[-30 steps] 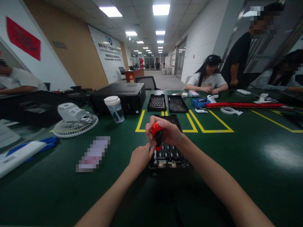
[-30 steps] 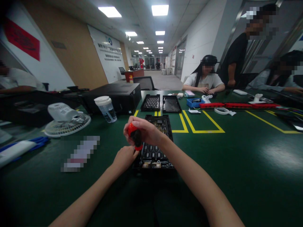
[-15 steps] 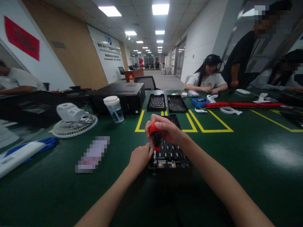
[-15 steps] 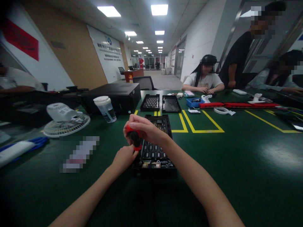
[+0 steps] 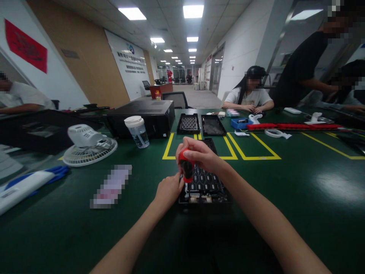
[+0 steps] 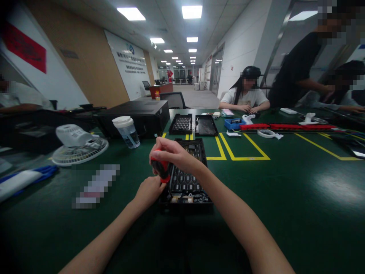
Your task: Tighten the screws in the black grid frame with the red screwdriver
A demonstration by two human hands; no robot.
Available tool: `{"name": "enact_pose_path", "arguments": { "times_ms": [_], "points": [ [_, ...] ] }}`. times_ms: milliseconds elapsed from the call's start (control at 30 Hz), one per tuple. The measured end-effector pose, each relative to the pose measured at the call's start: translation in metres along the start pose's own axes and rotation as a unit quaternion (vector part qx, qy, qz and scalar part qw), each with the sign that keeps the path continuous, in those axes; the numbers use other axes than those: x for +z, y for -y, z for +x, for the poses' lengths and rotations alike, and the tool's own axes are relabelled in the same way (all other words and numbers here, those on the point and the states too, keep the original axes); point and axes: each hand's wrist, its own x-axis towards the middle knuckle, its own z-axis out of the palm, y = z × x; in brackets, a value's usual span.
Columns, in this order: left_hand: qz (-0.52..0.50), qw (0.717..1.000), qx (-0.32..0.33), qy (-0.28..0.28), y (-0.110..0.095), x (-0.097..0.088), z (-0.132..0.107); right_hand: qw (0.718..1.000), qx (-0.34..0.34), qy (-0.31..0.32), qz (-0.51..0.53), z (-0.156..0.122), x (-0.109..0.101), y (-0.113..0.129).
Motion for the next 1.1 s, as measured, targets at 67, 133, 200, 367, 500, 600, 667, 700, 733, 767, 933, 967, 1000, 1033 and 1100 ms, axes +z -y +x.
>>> {"name": "enact_pose_path", "arguments": {
  "times_ms": [67, 133, 200, 367, 500, 600, 667, 700, 733, 767, 933, 967, 1000, 1033, 1100],
  "points": [
    [0.006, 1.0, -0.008, 0.007, -0.001, -0.001, 0.0, 1.0, 0.001, -0.004, -0.027, 0.0, 0.002, 0.003],
    [0.006, 1.0, -0.011, 0.011, -0.002, -0.003, 0.0, 0.998, 0.0, -0.01, -0.054, -0.001, 0.005, 0.006],
    [0.003, 1.0, -0.012, 0.015, -0.002, -0.004, 0.0, 0.997, -0.005, -0.015, -0.081, -0.001, 0.007, 0.009],
    [0.003, 1.0, -0.005, 0.007, 0.0, -0.002, 0.0, 0.989, -0.004, -0.037, -0.146, -0.001, 0.011, 0.013],
    [0.002, 1.0, -0.008, 0.014, 0.0, -0.002, 0.001, 0.98, -0.004, -0.071, -0.186, 0.0, 0.015, 0.014],
    [0.009, 0.999, -0.024, 0.026, -0.002, -0.003, 0.001, 0.974, -0.005, -0.092, -0.209, 0.0, 0.018, 0.014],
    [0.013, 0.999, -0.028, 0.026, -0.003, -0.004, 0.0, 0.968, -0.004, -0.105, -0.228, 0.0, 0.019, 0.014],
    [0.013, 0.999, -0.026, 0.023, -0.003, -0.004, 0.0, 0.965, -0.002, -0.112, -0.238, 0.0, 0.02, 0.014],
    [0.013, 0.999, -0.023, 0.019, -0.003, -0.003, 0.0, 0.962, -0.001, -0.119, -0.247, -0.001, 0.021, 0.014],
    [0.011, 1.0, -0.019, 0.015, -0.003, -0.003, 0.0, 0.958, -0.001, -0.125, -0.257, -0.001, 0.021, 0.014],
    [0.0, 1.0, -0.008, 0.001, 0.0, 0.0, 0.001, 0.942, -0.009, -0.158, -0.295, -0.001, 0.023, 0.013],
    [-0.001, 1.0, -0.008, 0.001, 0.0, 0.001, 0.001, 0.938, -0.012, -0.165, -0.303, 0.0, 0.023, 0.013],
    [-0.001, 1.0, -0.007, 0.001, 0.001, 0.001, 0.001, 0.934, -0.016, -0.171, -0.313, 0.0, 0.024, 0.013],
    [0.0, 1.0, -0.005, -0.001, 0.001, 0.001, 0.001, 0.929, -0.02, -0.177, -0.324, 0.0, 0.024, 0.013],
    [0.001, 1.0, 0.001, -0.002, 0.001, 0.002, 0.001, 0.92, -0.025, -0.186, -0.343, 0.0, 0.024, 0.013]
  ]
}}
